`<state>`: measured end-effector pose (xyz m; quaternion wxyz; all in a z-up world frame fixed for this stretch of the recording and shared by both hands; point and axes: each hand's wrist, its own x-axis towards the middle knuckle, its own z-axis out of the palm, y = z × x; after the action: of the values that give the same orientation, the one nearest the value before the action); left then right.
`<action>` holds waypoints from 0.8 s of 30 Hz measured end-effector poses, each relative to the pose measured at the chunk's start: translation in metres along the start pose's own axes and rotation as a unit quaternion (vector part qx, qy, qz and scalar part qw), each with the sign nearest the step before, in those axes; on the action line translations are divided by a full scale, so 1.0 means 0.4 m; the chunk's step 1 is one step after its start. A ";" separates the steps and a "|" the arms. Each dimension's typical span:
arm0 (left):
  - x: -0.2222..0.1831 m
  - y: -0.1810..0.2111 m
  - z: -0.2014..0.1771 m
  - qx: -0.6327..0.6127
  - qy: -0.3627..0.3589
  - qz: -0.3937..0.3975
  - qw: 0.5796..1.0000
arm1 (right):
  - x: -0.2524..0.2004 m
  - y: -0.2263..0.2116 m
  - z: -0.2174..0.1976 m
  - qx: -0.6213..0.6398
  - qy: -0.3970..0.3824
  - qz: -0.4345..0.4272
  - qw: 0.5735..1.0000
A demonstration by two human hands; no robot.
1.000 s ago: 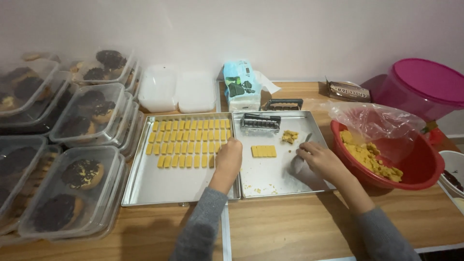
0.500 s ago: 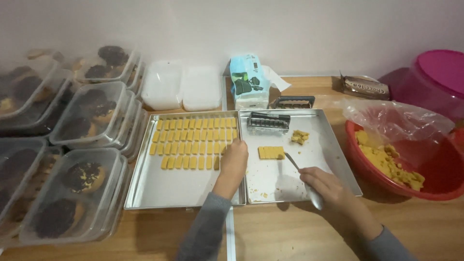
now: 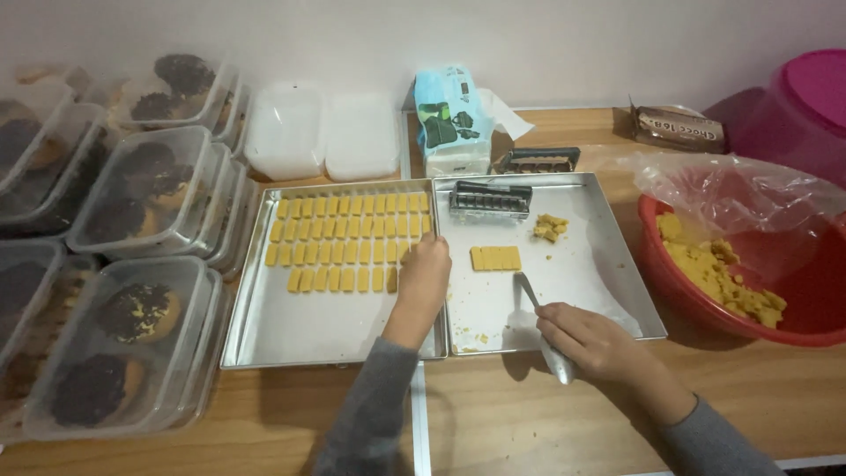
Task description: The person is manually shaping yellow dough into small rectangular strips using their hands and a small tool, then arranging them neatly on a baking tray.
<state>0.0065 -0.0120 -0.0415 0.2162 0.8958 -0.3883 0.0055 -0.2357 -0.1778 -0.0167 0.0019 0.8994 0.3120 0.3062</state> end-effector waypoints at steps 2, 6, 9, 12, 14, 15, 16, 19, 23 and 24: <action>0.001 -0.009 0.021 0.014 0.017 0.014 1.000 | 0.019 -0.009 -0.014 -0.010 0.014 -0.020 1.000; -0.005 0.005 0.024 0.195 0.044 0.045 0.979 | 0.041 -0.011 -0.022 -0.050 0.043 -0.088 0.994; -0.036 0.088 -0.098 -0.042 0.008 0.044 0.998 | 0.055 -0.018 -0.033 -0.092 0.064 -0.117 0.987; -0.053 0.120 -0.114 -0.244 -0.034 -0.007 0.969 | 0.084 -0.022 -0.046 -0.091 0.058 -0.146 0.983; -0.060 0.144 -0.144 -0.299 -0.052 -0.027 0.952 | 0.087 -0.026 -0.048 -0.097 0.045 -0.152 0.983; -0.063 0.158 -0.160 -0.353 -0.070 -0.047 0.932 | 0.088 -0.029 -0.050 -0.103 0.032 -0.157 0.982; -0.061 0.159 -0.151 -0.352 -0.070 -0.045 0.932 | 0.093 -0.032 -0.050 -0.104 0.033 -0.157 0.981; -0.052 0.157 -0.119 -0.344 -0.072 -0.053 0.935 | 0.103 -0.038 -0.054 -0.114 0.041 -0.171 0.978; -0.043 0.133 -0.090 -0.313 -0.036 -0.035 0.949 | 0.098 -0.042 -0.050 -0.084 0.048 -0.162 0.982; -0.043 0.128 -0.090 -0.296 -0.015 -0.032 0.954 | 0.094 -0.041 -0.047 -0.064 0.053 -0.156 0.984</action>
<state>-0.0355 -0.0169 0.0078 0.4661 0.8033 -0.3471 -0.1301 -0.2322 -0.1470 0.0160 0.0905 0.8199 0.4283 0.3690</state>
